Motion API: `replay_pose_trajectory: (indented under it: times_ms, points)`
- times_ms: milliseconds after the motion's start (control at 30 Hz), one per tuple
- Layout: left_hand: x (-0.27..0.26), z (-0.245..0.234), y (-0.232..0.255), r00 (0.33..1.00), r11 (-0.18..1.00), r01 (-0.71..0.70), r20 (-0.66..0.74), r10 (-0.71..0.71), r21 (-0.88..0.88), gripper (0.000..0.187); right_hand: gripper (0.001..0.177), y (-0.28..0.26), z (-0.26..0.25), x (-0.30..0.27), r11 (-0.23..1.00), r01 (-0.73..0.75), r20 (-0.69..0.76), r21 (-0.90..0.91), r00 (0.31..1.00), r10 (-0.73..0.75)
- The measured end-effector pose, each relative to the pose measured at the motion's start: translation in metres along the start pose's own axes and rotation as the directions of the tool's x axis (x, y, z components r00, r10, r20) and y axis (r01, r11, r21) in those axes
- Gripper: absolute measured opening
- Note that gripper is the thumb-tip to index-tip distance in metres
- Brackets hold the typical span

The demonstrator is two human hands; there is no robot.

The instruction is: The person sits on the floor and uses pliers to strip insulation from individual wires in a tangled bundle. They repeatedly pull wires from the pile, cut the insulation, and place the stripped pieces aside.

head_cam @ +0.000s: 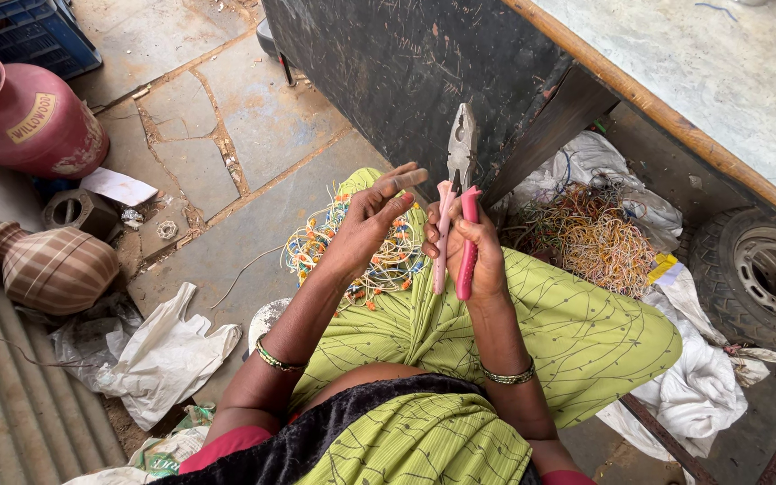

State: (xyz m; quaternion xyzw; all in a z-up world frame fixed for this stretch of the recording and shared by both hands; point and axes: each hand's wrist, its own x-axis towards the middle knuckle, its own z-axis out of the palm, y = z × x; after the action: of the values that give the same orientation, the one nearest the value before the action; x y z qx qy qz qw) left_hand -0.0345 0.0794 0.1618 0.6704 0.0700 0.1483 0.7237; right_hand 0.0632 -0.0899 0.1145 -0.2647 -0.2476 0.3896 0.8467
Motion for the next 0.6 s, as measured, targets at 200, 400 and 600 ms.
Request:
replay_pose_trajectory:
  times_ms: [200,400,600]
  points:
    - [-0.004,-0.001,-0.01,0.999,1.0,-0.014,0.039,0.015,-0.027,0.041,0.026,-0.004,0.011,-0.001,0.981,-0.123,0.059,0.148,0.992,0.115]
    - [-0.007,-0.003,-0.01,0.997,0.997,0.013,-0.072,-0.018,-0.072,0.04,0.026,-0.015,0.01,-0.005,0.946,-0.156,0.158,0.284,0.981,0.114]
    - [0.003,-0.006,-0.038,0.999,0.998,0.05,0.006,-0.05,-0.025,0.038,0.025,-0.024,0.0,-0.008,0.892,-0.194,0.329,0.408,0.943,0.055]
